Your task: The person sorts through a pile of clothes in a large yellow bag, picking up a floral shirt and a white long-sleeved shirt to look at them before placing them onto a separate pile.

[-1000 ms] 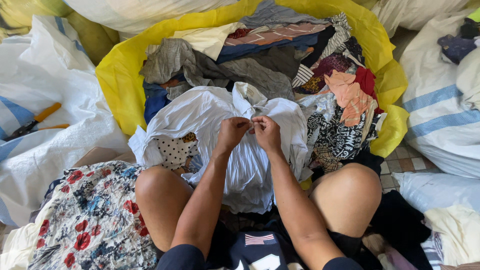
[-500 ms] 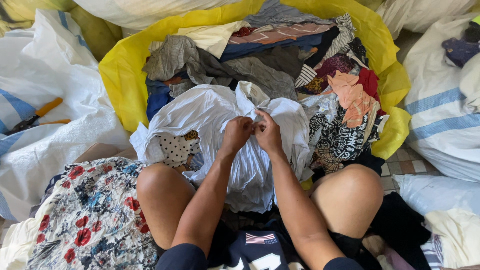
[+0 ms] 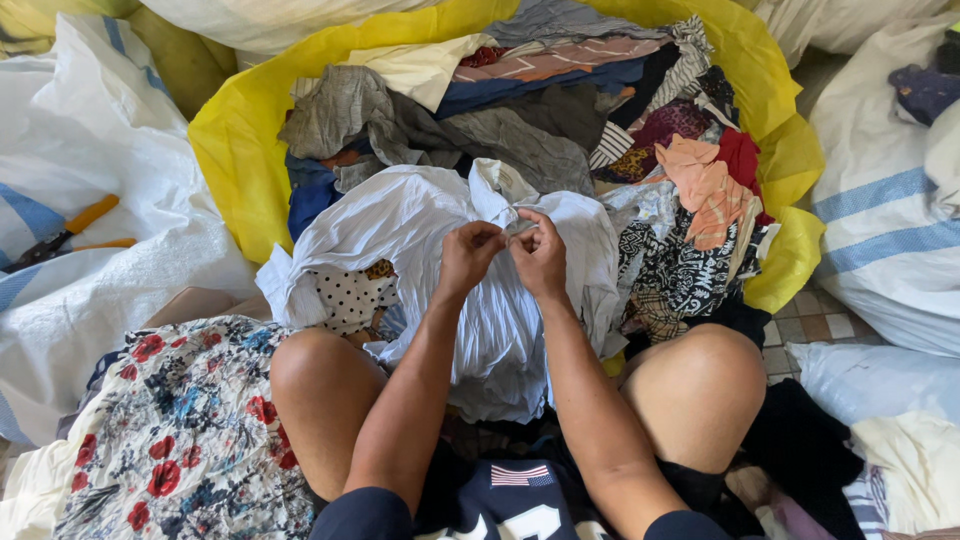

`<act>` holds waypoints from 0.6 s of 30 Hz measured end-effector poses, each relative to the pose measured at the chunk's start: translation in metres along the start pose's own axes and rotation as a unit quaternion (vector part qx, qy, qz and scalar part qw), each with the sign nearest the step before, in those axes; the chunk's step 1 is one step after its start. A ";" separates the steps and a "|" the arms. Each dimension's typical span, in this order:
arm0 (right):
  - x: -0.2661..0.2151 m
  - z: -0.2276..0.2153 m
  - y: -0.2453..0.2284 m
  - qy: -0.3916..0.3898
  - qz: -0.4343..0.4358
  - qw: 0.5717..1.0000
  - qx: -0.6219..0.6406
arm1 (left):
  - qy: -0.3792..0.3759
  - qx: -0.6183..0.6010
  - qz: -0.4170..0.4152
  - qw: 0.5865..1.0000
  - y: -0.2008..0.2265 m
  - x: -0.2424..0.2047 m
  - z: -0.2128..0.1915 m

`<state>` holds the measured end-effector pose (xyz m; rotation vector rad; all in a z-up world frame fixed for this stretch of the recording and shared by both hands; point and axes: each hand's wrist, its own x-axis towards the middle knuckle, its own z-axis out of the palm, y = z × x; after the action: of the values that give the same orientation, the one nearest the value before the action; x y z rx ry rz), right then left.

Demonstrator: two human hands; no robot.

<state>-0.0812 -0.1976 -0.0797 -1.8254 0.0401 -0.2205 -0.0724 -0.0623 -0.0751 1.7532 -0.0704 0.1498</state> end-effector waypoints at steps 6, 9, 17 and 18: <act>0.000 0.002 -0.001 0.011 -0.019 1.000 0.013 | -0.034 -0.048 -0.020 0.998 -0.002 0.006 -0.004; 0.000 -0.002 0.001 -0.020 -0.040 0.999 0.028 | -0.055 0.088 0.009 0.995 -0.001 0.007 -0.011; 0.007 -0.016 0.009 -0.138 -0.035 0.985 0.094 | -0.101 0.055 0.084 0.990 0.006 0.003 -0.019; 0.007 -0.017 0.009 -0.138 -0.035 0.985 0.093 | -0.101 0.054 0.084 0.990 0.007 0.003 -0.019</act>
<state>-0.0767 -0.2175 -0.0831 -1.6576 -0.2329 -0.0187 -0.0713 -0.0453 -0.0642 1.8664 -0.3636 0.1006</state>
